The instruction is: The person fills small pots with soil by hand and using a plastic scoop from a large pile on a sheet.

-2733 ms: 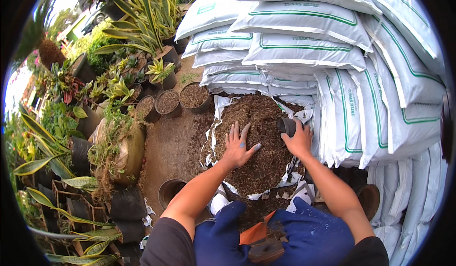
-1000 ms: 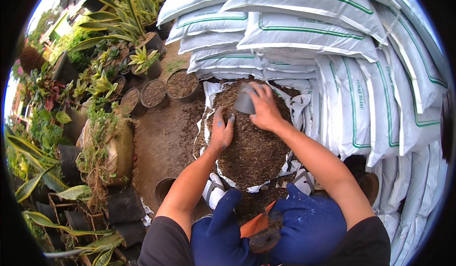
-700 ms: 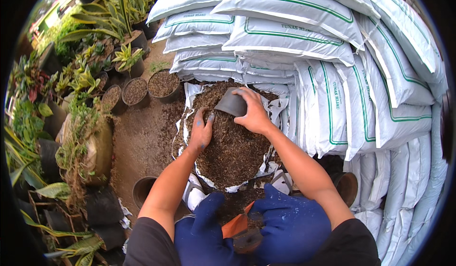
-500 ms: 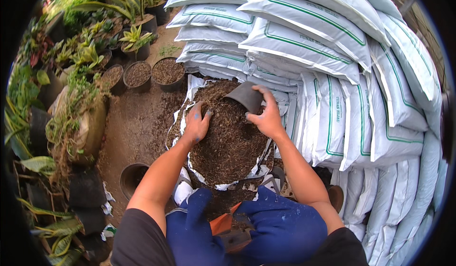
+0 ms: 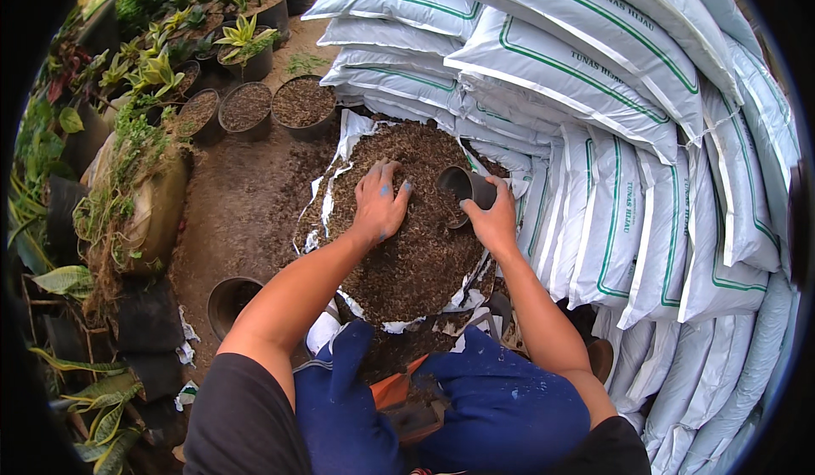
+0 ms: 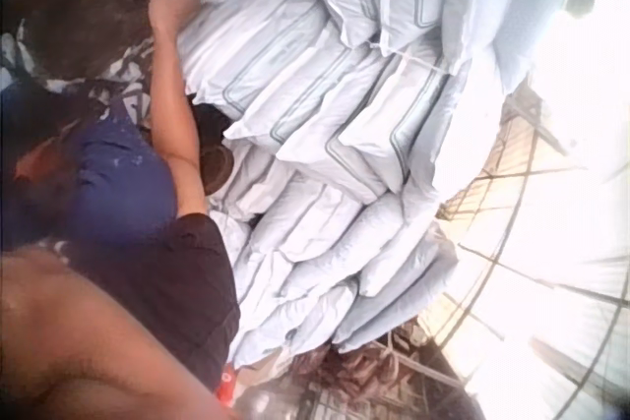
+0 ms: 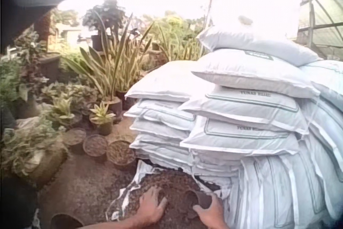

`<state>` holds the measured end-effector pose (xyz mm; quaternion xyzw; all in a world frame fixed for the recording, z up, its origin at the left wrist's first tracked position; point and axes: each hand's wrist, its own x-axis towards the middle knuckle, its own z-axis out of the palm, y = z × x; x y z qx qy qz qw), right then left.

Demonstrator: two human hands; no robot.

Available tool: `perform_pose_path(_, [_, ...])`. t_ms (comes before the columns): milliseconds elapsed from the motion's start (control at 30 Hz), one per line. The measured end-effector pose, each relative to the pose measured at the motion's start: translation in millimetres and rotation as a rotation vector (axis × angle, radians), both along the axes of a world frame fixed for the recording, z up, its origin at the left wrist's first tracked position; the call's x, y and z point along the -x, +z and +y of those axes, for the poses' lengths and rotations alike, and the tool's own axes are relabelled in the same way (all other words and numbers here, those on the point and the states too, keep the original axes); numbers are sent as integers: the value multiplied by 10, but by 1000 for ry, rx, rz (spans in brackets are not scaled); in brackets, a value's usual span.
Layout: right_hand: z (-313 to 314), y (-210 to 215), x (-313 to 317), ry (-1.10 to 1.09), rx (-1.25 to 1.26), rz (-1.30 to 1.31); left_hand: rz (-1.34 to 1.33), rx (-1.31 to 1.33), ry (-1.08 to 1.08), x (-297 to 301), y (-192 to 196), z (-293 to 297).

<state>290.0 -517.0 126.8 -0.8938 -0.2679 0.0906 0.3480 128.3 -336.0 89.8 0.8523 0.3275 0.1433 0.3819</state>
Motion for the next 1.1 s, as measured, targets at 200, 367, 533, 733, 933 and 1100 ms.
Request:
perform_pose_path(200, [-19, 30, 119, -29, -62, 289, 37, -45, -75, -246, 116, -131])
perform_pose_path(367, [52, -173, 28, -97, -242, 473, 81, 84, -263, -433, 213, -164])
perform_pose_path(533, [117, 179, 47, -204, -382, 884, 246, -197, -351, -43, 597, -146])
perform_pose_path(733, [-119, 457, 61, -256, -580, 1208, 643, -601, -529, 419, 1626, -188])
perform_pose_path(933, [-186, 889, -52, -229, -635, 1116, 504, -655, -491, 808, 2581, -290])
perform_pose_path(1100, [-359, 1403, 212, -52, -595, 1106, 441, -702, -421, 1331, 3026, -721])
